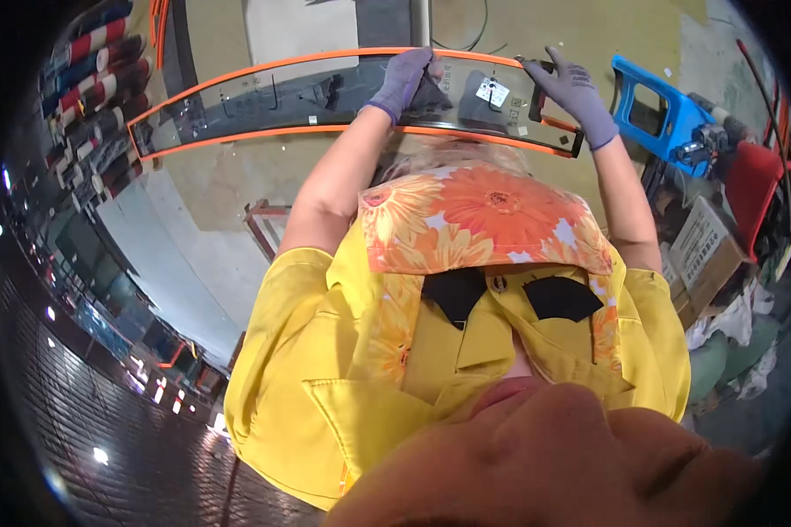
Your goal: Applying sealant and installing hardware on a large glass panel at a manufacturing station.
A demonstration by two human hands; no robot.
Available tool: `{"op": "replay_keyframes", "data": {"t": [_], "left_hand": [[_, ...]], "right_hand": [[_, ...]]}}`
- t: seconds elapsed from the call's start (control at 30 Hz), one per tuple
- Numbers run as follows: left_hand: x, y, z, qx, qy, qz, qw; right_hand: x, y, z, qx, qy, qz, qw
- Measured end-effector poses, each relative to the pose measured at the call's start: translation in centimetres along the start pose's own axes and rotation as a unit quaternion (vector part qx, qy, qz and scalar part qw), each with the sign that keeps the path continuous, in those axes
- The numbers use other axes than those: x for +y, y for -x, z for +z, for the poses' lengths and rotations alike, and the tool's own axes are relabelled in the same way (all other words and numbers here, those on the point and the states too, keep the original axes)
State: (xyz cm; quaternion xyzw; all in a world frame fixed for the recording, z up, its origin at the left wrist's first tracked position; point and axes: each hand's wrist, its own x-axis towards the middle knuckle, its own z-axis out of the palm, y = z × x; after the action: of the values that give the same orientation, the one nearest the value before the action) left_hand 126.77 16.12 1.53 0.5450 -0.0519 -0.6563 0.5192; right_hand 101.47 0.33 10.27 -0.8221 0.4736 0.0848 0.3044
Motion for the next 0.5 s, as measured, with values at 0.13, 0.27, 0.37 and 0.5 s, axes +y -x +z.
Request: {"op": "replay_keyframes", "data": {"t": [0.13,0.27,0.37,0.5], "left_hand": [[2.9,3.1,5.9,-0.057,0.002,0.007,0.998],[4.0,6.4,6.6,-0.038,-0.259,0.216,0.94],[3.4,8.1,6.1,-0.031,-0.276,0.235,0.932],[-0.6,7.7,3.1,-0.064,-0.436,0.292,0.849]], "right_hand": [[-4.0,3.9,3.7,-0.05,-0.374,-0.036,0.925],[-13.0,8.5,5.5,-0.184,-0.57,0.076,0.797],[-13.3,9.7,7.2,-0.13,-0.596,0.145,0.779],[-13.8,10.7,9.4,0.061,-0.454,0.048,0.888]]}}
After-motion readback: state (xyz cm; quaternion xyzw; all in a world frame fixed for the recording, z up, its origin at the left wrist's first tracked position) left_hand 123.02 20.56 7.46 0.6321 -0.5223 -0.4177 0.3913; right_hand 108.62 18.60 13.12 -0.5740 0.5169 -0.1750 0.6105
